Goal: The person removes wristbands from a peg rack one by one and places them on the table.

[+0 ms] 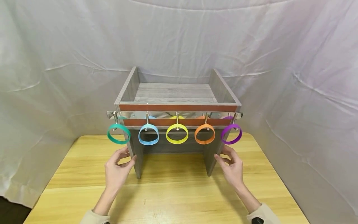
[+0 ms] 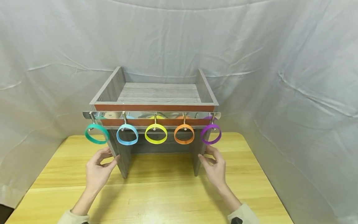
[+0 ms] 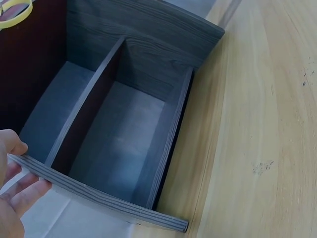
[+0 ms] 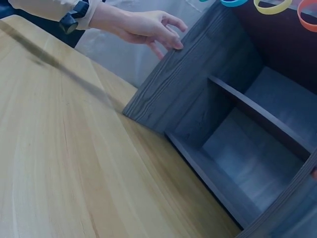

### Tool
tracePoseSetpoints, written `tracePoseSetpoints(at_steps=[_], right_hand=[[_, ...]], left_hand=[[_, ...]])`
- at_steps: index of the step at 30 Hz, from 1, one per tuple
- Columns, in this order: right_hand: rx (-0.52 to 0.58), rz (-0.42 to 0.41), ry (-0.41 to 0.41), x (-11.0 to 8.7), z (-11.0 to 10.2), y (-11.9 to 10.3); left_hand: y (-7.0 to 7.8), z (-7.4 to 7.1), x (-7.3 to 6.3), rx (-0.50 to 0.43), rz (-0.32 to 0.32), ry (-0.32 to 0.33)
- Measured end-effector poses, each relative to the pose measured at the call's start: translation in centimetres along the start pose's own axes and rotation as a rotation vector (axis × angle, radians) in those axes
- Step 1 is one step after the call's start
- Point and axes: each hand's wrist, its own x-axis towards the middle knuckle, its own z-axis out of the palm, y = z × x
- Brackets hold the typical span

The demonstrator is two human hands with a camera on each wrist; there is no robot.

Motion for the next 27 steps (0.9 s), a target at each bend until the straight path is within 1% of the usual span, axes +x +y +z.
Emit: tracePoseSetpoints(at_steps=[9, 16, 19, 22, 27], right_hand=[[-0.018, -0.001, -0.047, 0.2, -0.6, 0.0], [-0.027, 0.071, -0.056, 0.2, -0.7, -0.3], [-0.033, 0.088, -0.066, 0.3, -0.9, -0.5], [-0.012, 0.08, -0.08, 0.4, -1.1, -0.7], [0.053, 0.049, -0.11, 0.6, -1.6, -1.0]], left_hand=[[0.2, -0.1, 0.1, 0.002, -0.008, 0.0], [0.3, -0.3, 0.0, 0.021, -0.013, -0.011], [0.2, -0.3, 0.0, 0.023, -0.008, -0.015], [0.2, -0.3, 0.0, 0.023, -0.006, -0.019], [0.2, -0.4, 0.0, 0.032, -0.008, -0.02]])
